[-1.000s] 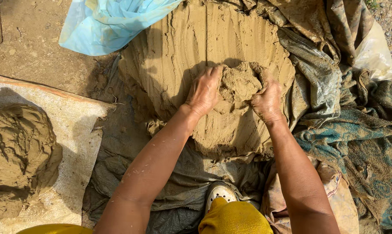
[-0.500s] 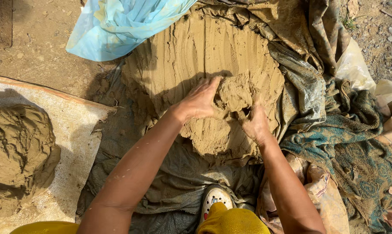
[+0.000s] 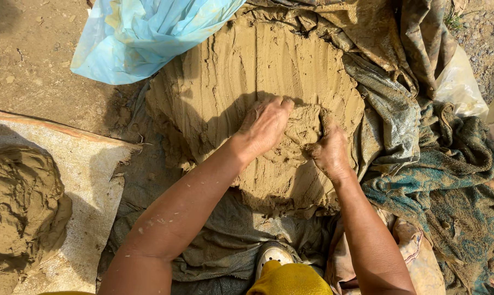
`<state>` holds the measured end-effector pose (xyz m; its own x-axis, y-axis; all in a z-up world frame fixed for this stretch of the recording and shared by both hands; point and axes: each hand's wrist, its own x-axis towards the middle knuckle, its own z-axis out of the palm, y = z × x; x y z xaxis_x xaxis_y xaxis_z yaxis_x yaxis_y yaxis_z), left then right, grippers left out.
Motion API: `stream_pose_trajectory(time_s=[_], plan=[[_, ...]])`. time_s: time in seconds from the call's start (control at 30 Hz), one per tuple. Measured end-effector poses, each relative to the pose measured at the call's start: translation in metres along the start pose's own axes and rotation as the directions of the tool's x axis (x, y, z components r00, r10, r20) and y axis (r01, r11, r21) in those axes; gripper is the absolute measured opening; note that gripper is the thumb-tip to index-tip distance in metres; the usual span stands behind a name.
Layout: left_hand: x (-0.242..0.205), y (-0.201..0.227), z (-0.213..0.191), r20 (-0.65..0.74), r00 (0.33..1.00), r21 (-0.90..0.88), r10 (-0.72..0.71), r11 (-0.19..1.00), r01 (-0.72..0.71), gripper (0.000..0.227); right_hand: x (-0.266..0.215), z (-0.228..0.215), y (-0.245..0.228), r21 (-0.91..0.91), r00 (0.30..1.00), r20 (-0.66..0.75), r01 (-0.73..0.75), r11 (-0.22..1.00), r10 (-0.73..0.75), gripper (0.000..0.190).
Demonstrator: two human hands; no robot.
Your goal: The person kneads and pulls pieces from a large mound of clay on a tarp, placing the pieces onto a separate square cloth.
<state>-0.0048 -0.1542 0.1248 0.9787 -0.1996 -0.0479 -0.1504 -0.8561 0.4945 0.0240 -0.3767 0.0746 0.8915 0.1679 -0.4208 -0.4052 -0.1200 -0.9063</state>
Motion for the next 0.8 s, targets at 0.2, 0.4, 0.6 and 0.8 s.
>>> stream_pose_trajectory(time_s=[0.2,0.4,0.6,0.8], plan=[[0.054,-0.036,0.046,0.073,0.966,-0.147,-0.249,0.955,0.258,0.038,0.063,-0.004,0.015,-0.021,0.975,-0.125,0.181,0.983,-0.182,0.047],[0.014,-0.041,0.048,0.078,0.995,-0.152,-0.067,0.985,0.078,0.064,-0.038,-0.001,0.020,-0.810,0.750,0.284,0.521,0.268,-0.598,0.115],[-0.034,0.028,-0.032,0.219,0.976,-0.091,-0.022,0.995,0.043,0.074,-0.084,-0.003,-0.014,-0.423,0.975,0.179,0.196,0.885,-0.130,0.111],[-0.012,0.030,-0.011,0.119,0.989,0.167,0.087,0.980,-0.107,0.074,-0.042,0.005,0.006,-0.914,0.588,0.363,0.374,-0.156,-0.722,0.130]])
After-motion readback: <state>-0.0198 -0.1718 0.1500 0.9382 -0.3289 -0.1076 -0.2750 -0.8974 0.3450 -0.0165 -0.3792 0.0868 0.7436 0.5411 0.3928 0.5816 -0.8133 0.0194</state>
